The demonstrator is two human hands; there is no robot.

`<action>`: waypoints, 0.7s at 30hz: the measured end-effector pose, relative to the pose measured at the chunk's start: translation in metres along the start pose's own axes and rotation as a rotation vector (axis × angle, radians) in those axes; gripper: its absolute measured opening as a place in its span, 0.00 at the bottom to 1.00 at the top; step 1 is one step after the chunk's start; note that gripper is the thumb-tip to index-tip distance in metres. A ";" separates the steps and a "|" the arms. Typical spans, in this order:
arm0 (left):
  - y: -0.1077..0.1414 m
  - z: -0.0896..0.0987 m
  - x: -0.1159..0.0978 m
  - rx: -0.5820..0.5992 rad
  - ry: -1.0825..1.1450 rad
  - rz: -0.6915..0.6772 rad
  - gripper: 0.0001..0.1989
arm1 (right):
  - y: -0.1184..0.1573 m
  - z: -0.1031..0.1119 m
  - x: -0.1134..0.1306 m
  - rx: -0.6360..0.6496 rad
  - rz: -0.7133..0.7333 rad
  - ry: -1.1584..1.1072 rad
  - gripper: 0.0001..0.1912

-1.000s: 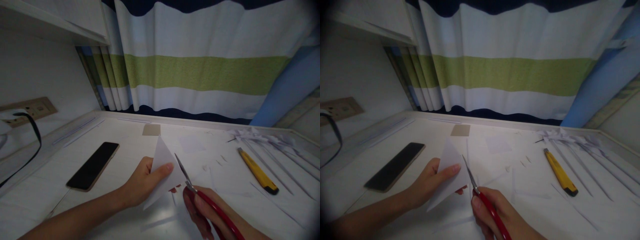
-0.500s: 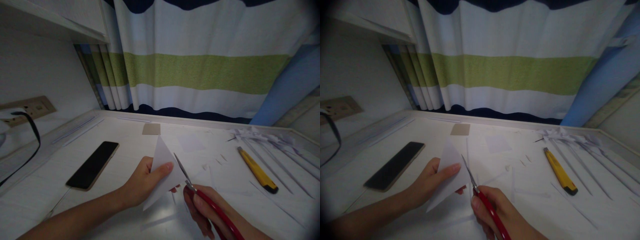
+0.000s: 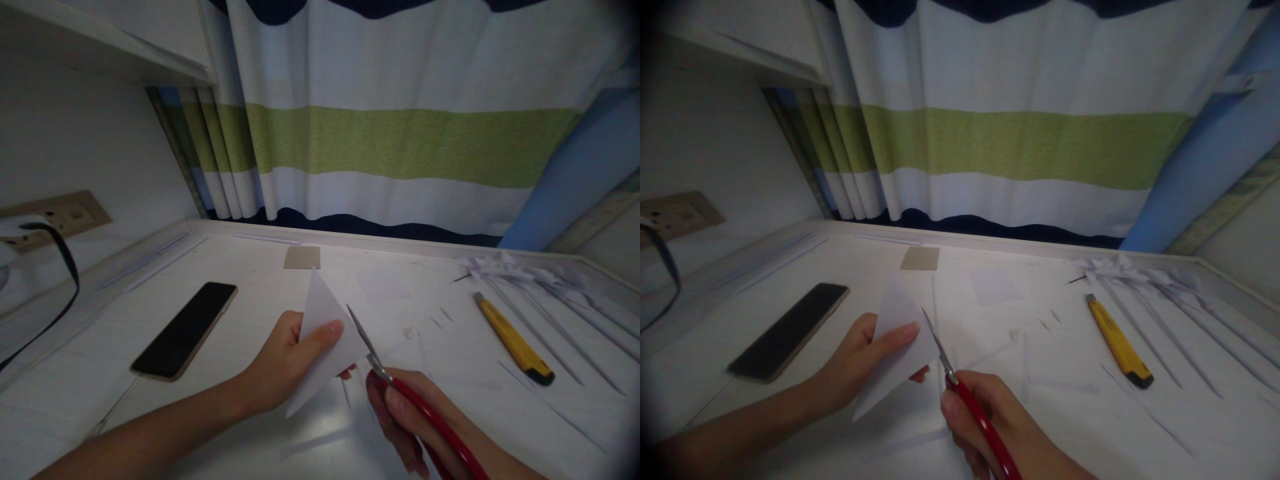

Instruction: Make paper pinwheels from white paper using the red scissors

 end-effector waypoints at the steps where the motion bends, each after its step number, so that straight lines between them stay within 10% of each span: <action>1: 0.000 0.000 0.000 -0.001 -0.004 0.000 0.17 | 0.000 0.000 0.000 -0.007 -0.002 0.001 0.22; 21: 0.000 -0.001 0.000 -0.007 -0.003 0.002 0.17 | -0.006 -0.001 0.005 -0.021 0.057 0.028 0.24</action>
Point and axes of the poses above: each hand's wrist, its own y-axis away from the middle knuckle, its own z-axis out of the back of the hand, x = y × z, the point moved 5 cm from there along -y, towards the middle knuckle
